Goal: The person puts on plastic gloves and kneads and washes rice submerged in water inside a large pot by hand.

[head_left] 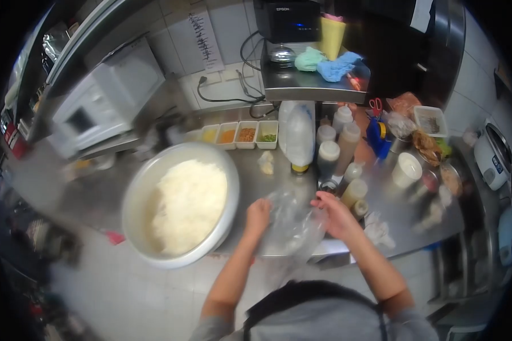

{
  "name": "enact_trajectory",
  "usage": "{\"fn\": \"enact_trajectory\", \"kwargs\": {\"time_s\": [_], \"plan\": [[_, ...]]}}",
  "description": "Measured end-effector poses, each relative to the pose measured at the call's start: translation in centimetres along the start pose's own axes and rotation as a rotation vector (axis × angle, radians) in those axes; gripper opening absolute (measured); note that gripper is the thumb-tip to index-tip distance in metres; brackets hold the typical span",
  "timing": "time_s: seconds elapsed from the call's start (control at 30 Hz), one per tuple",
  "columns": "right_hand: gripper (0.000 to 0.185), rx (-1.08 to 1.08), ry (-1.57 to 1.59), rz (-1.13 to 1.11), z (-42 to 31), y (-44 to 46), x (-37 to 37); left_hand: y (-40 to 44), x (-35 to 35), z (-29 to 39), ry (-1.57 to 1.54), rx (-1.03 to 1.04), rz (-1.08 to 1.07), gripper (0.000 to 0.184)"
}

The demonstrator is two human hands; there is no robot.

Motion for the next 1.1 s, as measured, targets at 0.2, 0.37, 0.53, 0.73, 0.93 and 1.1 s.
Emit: {"fn": "enact_trajectory", "kwargs": {"time_s": [0.2, 0.37, 0.53, 0.73, 0.93, 1.1], "plan": [[0.041, -0.102, 0.037, 0.041, -0.2, -1.7, 0.5, 3.8, 2.7, 2.2, 0.448, 0.051, 0.268, 0.068], [0.034, -0.42, -0.057, 0.194, 0.9, -1.5, 0.2, -0.9, -1.4, 9.9, -0.379, -0.068, -0.324, 0.073], [0.024, -0.629, -0.209, 0.105, 0.8, -2.5, 0.7, -4.8, -1.7, 9.4, -0.398, -0.107, -0.521, 0.04], [0.027, -0.59, -0.364, -0.033, 1.1, -3.9, -0.1, -6.5, -5.0, 9.0, -0.656, -0.379, -0.267, 0.024], [0.024, -0.843, -0.706, -0.11, 0.6, -5.8, -1.1, -11.9, -5.4, 8.3, -0.436, -0.469, -0.206, 0.019], [0.022, -1.382, -1.134, -0.128, 0.6, -11.4, -2.1, -17.8, -5.3, 8.1, -0.404, -0.45, 0.015, 0.028]]}}
Point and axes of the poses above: each hand's wrist, its own y-axis towards the middle knuckle, its own x-axis out of the palm, z = x × y, the point moved 2 cm from there along y, towards the middle knuckle, and after that the axes turned 13 degrees about z, right-handed, at the moved point
